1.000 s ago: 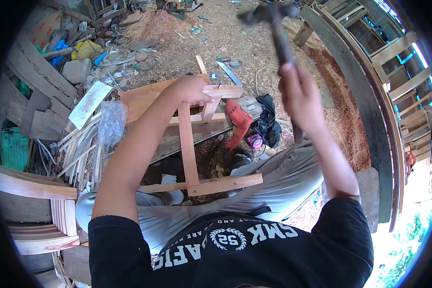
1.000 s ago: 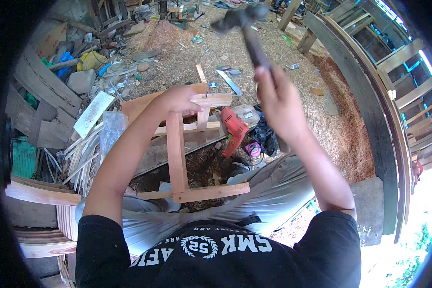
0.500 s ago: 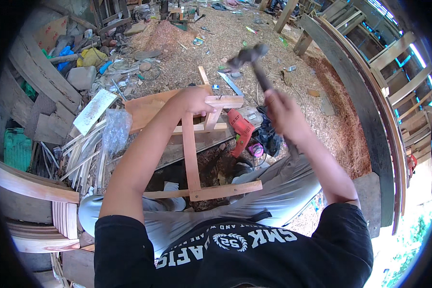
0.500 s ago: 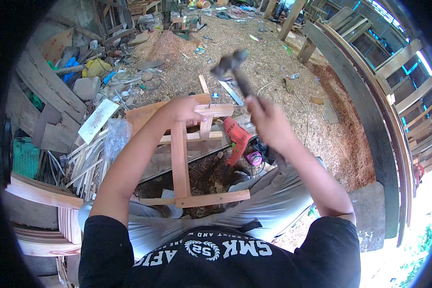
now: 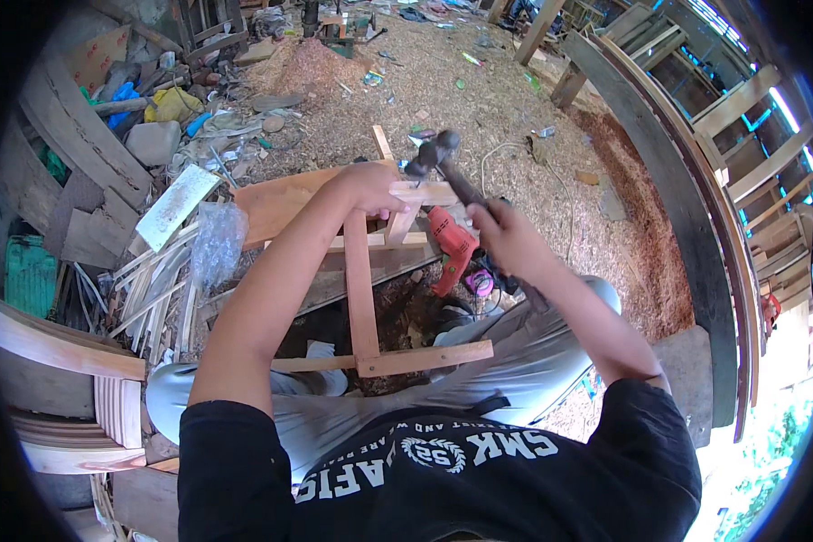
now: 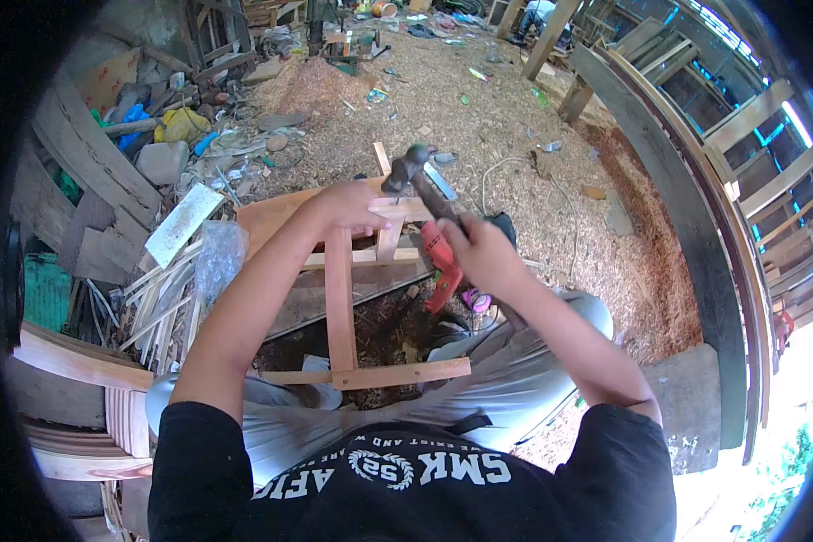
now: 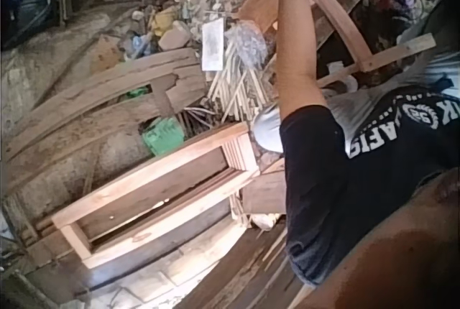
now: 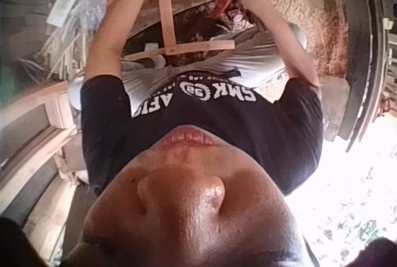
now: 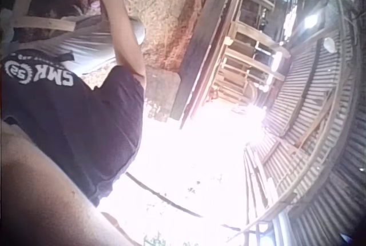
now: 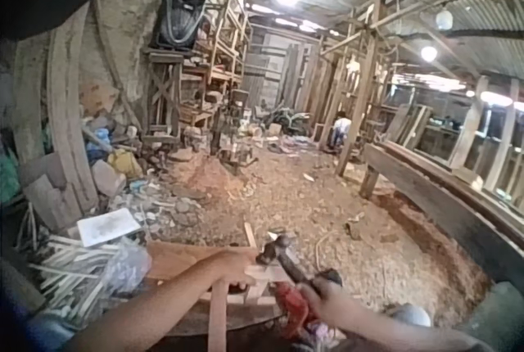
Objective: Assembling a small wooden stool using a hammer, nails, and a power drill.
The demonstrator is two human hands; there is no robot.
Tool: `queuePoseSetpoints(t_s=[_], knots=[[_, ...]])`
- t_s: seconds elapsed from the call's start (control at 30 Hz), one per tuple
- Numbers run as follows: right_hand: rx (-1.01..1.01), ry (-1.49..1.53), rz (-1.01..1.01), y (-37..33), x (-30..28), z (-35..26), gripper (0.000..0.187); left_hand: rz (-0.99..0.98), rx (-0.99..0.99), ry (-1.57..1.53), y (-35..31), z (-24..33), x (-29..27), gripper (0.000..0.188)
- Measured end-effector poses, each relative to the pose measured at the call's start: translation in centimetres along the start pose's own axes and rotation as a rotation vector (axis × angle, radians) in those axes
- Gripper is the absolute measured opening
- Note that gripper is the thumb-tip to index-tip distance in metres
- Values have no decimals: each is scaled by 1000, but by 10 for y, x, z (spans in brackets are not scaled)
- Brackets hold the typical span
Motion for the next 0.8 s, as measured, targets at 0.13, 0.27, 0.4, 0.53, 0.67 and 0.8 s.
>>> queuePoseSetpoints(t_s=[0.13, 0.27, 0.4, 0.53, 0.67, 0.8], knots=[[56, 235, 174, -17, -64, -48, 41, 14, 33, 21, -10, 17, -7, 40], [-191, 477, 514, -22, -108, -83, 35, 2, 37, 18, -4, -1, -6, 41], [-178, 139, 704, -17, -53, -39, 22, 17, 41, 6, 0, 9, -5, 42], [-83, -201, 187, -2, 24, 19, 38, -20, -25, 58, 3, 10, -2, 44], [85, 119, 108, -6, -8, -3, 43, -25, -4, -37, -3, 7, -2, 43], [44, 275, 414, -24, -86, -60, 38, -72, -24, 49, -5, 12, -3, 47]])
Point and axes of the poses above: each hand's wrist, its own y-axis towards the middle knuckle, its own x-axis out of the palm, z = x × y, the point moved 2 cm from there along y, towards the middle knuckle, and after that the axes turned 15 degrees about -y, right-handed, at the moved point
